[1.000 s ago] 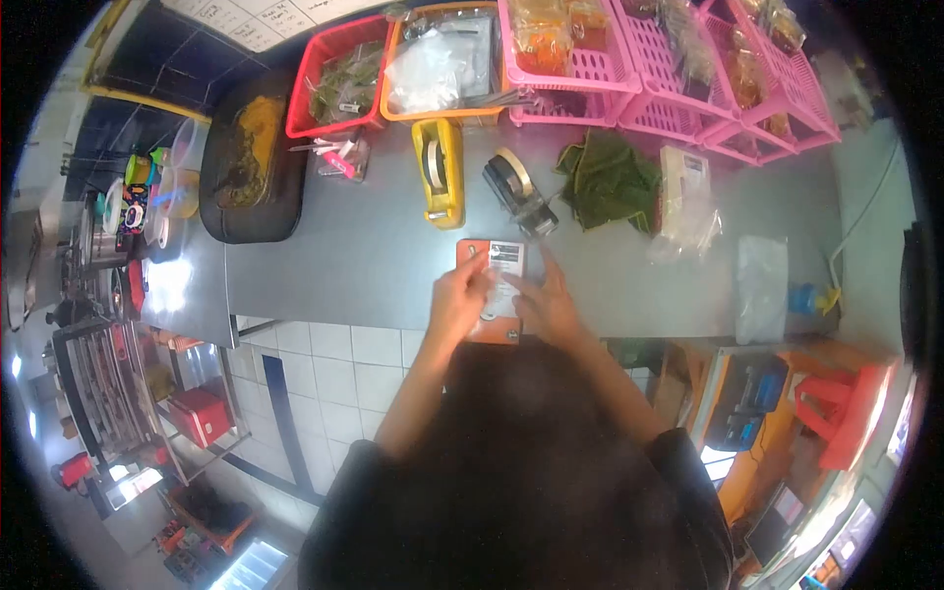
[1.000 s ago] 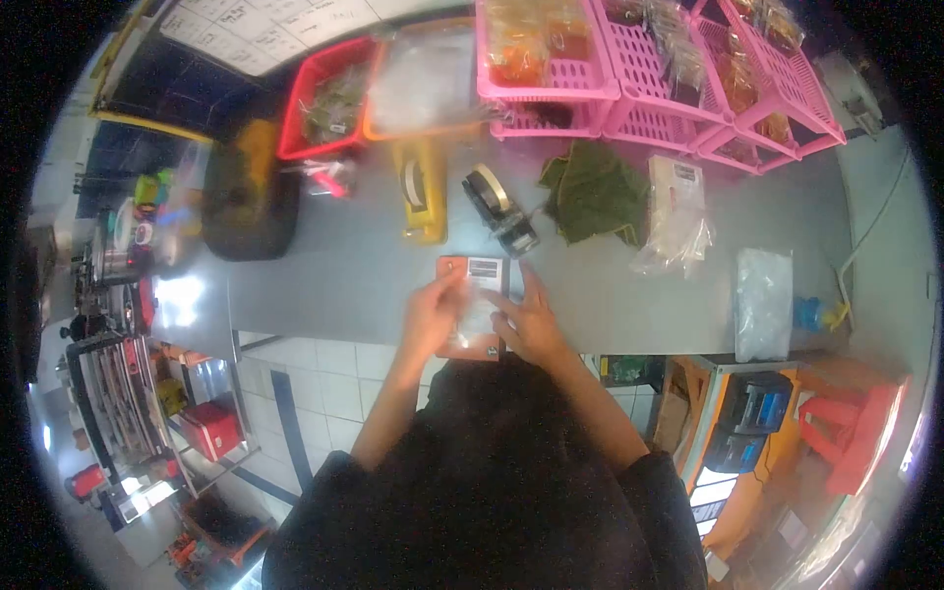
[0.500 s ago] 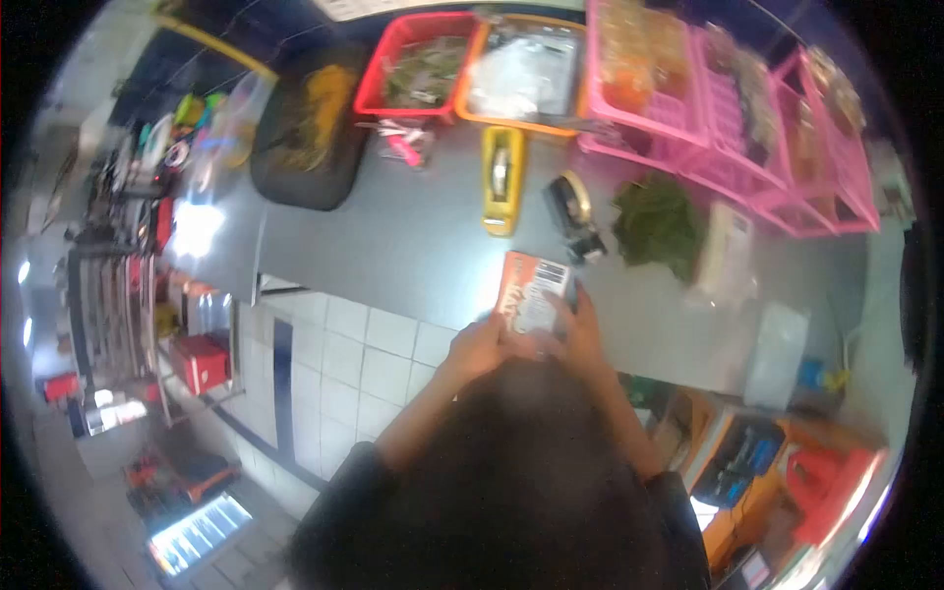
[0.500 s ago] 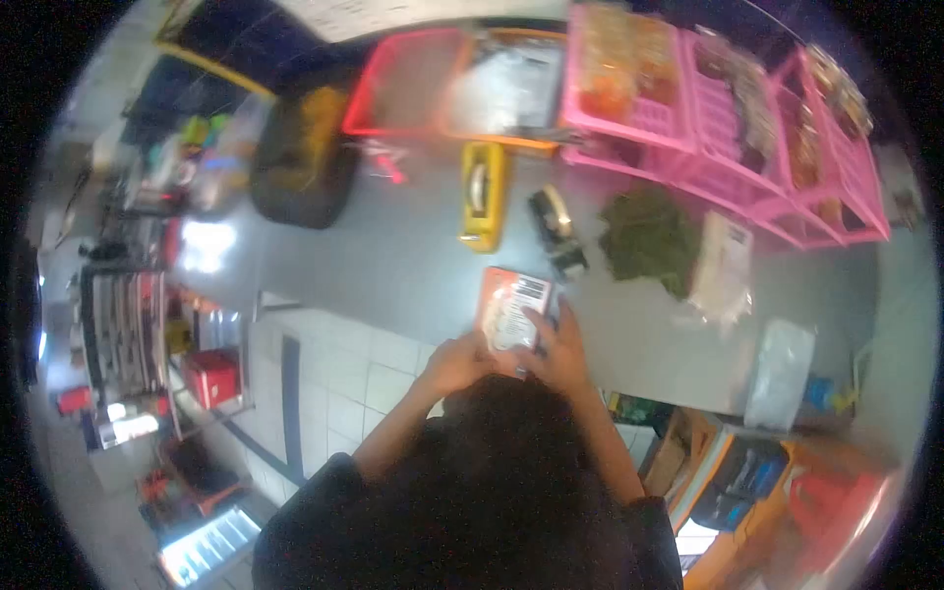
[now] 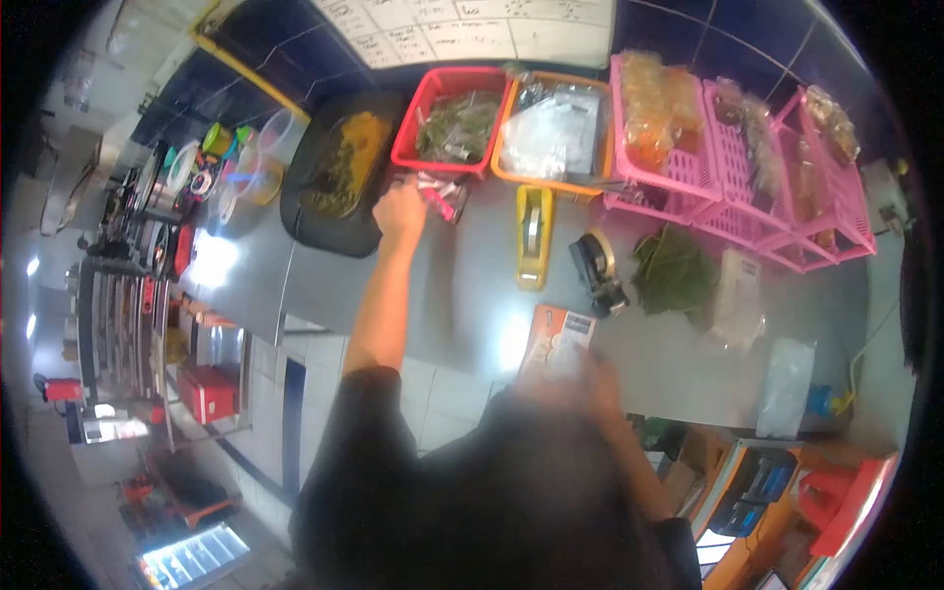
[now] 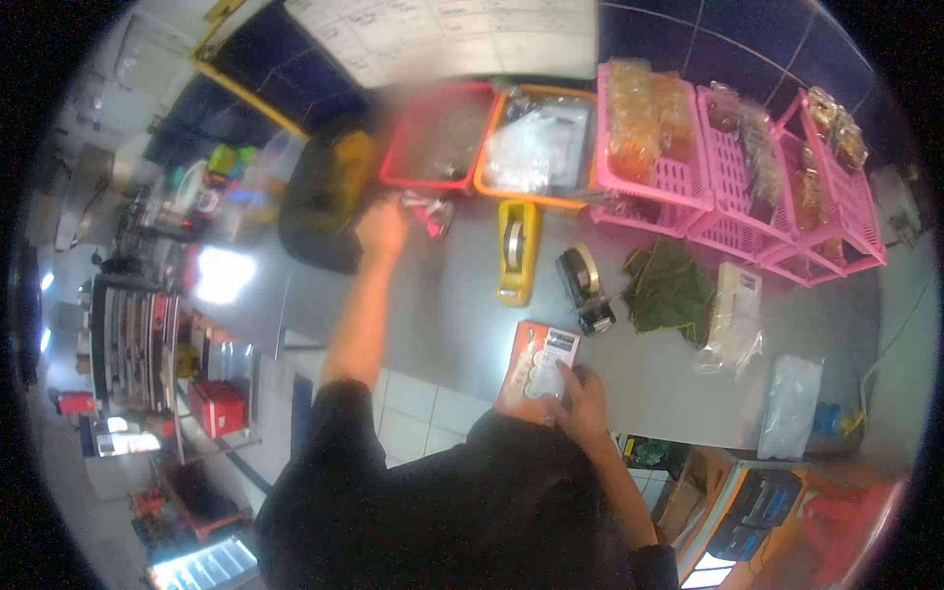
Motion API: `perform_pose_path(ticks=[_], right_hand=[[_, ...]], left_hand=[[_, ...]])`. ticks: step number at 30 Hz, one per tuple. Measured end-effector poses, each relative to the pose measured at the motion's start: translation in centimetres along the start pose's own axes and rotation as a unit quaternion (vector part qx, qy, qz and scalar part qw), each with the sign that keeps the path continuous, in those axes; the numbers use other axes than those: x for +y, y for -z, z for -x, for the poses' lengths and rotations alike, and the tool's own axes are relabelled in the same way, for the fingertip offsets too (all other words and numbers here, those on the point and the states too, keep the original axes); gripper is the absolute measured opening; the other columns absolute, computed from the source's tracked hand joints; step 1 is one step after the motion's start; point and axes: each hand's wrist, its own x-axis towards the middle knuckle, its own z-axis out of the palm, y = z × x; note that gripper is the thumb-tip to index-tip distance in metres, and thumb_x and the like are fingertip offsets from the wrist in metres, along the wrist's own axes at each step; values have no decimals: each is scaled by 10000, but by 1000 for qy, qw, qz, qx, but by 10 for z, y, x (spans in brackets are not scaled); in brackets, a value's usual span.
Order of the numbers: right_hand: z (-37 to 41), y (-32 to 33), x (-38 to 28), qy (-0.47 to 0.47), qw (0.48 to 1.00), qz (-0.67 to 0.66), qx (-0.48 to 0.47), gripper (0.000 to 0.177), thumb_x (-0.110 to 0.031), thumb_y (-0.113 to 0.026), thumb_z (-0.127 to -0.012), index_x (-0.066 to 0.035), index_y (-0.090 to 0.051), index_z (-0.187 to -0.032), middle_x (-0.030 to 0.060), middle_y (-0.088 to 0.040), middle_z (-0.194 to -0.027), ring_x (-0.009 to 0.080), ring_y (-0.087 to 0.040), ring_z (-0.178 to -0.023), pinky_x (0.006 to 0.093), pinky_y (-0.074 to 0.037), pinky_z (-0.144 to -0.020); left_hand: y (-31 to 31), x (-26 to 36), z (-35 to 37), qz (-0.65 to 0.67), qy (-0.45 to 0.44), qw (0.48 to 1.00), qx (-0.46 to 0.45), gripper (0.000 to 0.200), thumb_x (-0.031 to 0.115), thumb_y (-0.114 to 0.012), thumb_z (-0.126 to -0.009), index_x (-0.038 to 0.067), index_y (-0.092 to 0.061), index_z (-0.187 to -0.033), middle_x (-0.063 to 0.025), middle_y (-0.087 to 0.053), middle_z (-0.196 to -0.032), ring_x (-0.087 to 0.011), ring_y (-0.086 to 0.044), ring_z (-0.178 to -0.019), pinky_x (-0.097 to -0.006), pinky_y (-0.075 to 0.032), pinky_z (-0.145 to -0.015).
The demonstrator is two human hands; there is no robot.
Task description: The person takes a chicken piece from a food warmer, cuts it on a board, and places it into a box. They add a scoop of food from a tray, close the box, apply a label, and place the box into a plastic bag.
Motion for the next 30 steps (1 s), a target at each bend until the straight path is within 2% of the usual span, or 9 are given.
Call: perform_pose_path(ticks=[7,13,18,20,22,23,25,26,30], right_hand=[[9,13,-14,-36,998,17,-42,678,-265,-778,-788,-83,-517,-1387,177,-572,-1034,326,-579,-846,473,-466,-863],[-6,-17,-16,-10,993,-112,-39,676,-217,-743,-837,-56,-448,-1424,140,-584,-955,240,-570,-773,410,-498,-779],[0,-38,19,0,975,-207,-75,643,-184,-713,-858,-22,-439,-1417,241,-599,-1179,328,-628,-1009,457,-518,-857],[-6,-33,10,-3,961,-263,-89,653,-183,-713,-859,-9,-427,-1420,258,-583,-1226,348,-613,-1073,461,-510,-899],[-16,-32,12,44,975,-210,-67,695,-173,-714,-856,24,-389,-1438,259,-591,-1247,363,-600,-1136,454,-501,-959],[-16,-16,-9,8,945,-320,-66,728,-181,-721,-850,24,-370,-1453,258,-611,-1222,352,-615,-1116,443,-501,-950],[-16,-1,-2,-88,969,-181,-143,787,-286,-767,-820,-55,-389,-1471,218,-653,-1126,317,-658,-1002,418,-518,-876],[-11,-10,6,-36,983,-157,-91,802,-315,-781,-805,-95,-399,-1475,166,-678,-1009,286,-675,-876,414,-533,-819],[-16,-15,7,-46,977,-185,-99,777,-320,-768,-817,-146,-397,-1478,156,-681,-971,276,-684,-829,421,-536,-812]], left_hand=[[-31,-21,-62,-180,-156,958,-157,194,227,-593,-887,112,-749,-874,-112,-741,-904,-275,-739,-837,-419,-582,-639],[9,-34,-51,-236,-182,954,-18,115,177,-652,-775,137,-759,-784,-60,-714,-828,-233,-721,-811,-396,-544,-602],[80,-28,17,-226,-125,966,1,137,128,-636,-788,69,-717,-881,-85,-687,-795,-247,-711,-751,-420,-556,-608],[98,-15,63,-135,-25,990,32,152,111,-612,-814,71,-694,-935,-89,-697,-826,-246,-710,-747,-426,-546,-613],[110,1,118,16,-1,999,-48,159,116,-600,-878,54,-668,-1007,-93,-703,-857,-222,-702,-754,-385,-539,-646],[99,10,152,188,6,979,-82,163,143,-601,-909,35,-659,-1015,-87,-704,-868,-202,-689,-759,-358,-531,-666],[76,49,213,486,87,854,-162,158,166,-620,-948,12,-634,-981,-77,-685,-840,-144,-642,-730,-299,-509,-656],[76,66,238,594,165,763,-194,156,161,-637,-957,7,-616,-939,-74,-665,-801,-106,-608,-697,-266,-495,-626],[37,102,311,631,171,719,-235,132,122,-640,-948,1,-599,-981,-61,-660,-855,-89,-602,-757,-247,-488,-664]])
